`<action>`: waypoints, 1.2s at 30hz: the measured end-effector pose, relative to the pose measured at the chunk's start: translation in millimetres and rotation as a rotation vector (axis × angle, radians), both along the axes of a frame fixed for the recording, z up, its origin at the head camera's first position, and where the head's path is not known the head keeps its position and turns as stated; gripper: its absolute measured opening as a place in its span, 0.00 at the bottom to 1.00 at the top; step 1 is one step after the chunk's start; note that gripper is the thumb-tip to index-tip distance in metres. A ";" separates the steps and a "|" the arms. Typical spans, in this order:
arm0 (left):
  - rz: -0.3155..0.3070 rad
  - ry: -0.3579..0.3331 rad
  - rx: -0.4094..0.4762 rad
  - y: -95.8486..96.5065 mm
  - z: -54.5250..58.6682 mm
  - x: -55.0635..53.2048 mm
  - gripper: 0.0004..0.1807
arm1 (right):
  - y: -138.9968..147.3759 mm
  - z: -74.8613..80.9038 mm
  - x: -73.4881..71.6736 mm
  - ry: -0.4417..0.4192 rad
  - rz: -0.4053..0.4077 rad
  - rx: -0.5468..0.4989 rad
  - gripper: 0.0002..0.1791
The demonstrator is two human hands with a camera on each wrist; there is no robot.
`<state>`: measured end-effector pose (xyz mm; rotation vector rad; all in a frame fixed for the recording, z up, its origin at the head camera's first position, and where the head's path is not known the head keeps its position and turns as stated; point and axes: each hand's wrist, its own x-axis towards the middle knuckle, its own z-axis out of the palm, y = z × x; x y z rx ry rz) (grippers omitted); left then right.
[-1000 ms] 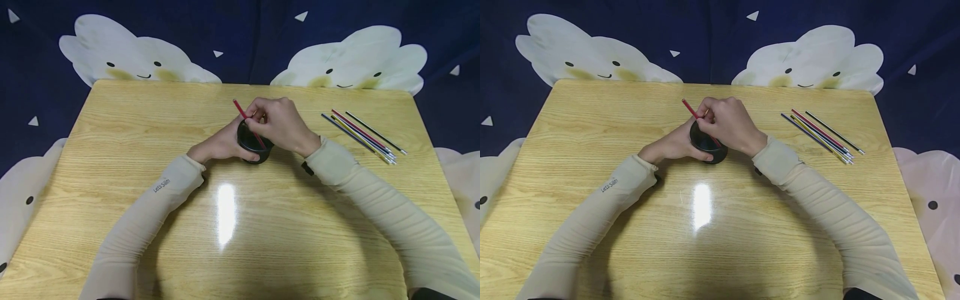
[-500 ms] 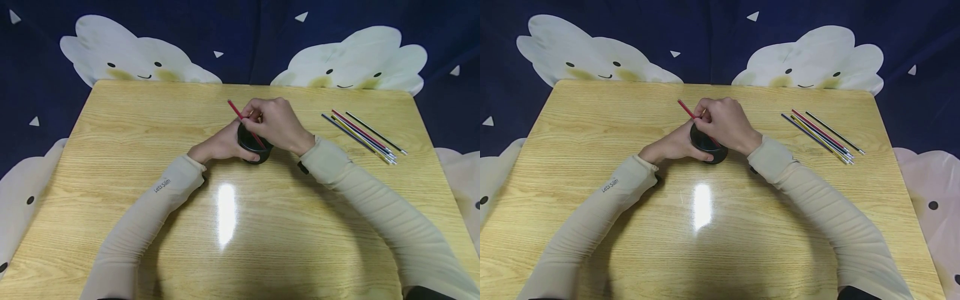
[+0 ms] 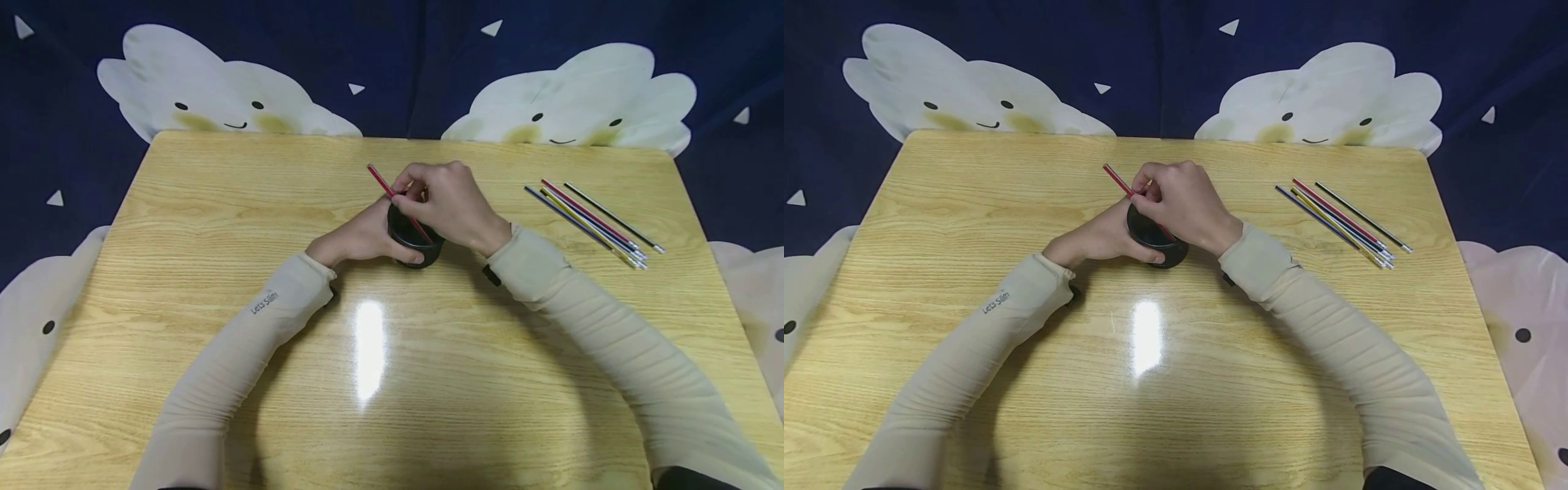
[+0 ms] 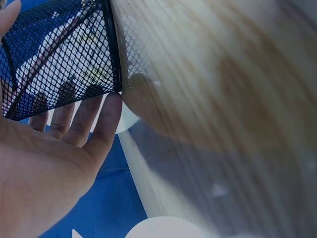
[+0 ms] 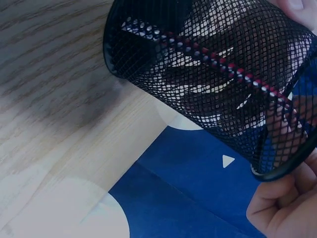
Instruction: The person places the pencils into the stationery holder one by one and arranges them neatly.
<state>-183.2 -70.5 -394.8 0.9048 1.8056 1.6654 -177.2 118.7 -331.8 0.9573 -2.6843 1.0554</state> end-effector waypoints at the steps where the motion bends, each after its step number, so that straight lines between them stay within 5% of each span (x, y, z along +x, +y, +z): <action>1: -0.001 -0.001 -0.005 -0.2 0.0 -0.2 0.38 | 0.7 -0.2 0.2 0.001 -0.002 0.000 0.04; 7: 0.019 0.002 -0.014 -0.4 0.1 -0.2 0.43 | 8.1 2.5 2.9 0.012 -0.007 -0.026 0.04; 15: 0.120 0.035 -0.137 -0.5 1.3 0.4 0.49 | 26.9 7.5 8.1 0.079 -0.016 -0.041 0.02; 36: 0.135 0.079 -0.185 0.5 1.7 1.1 0.54 | 76.6 4.4 23.6 0.128 -0.118 0.056 0.04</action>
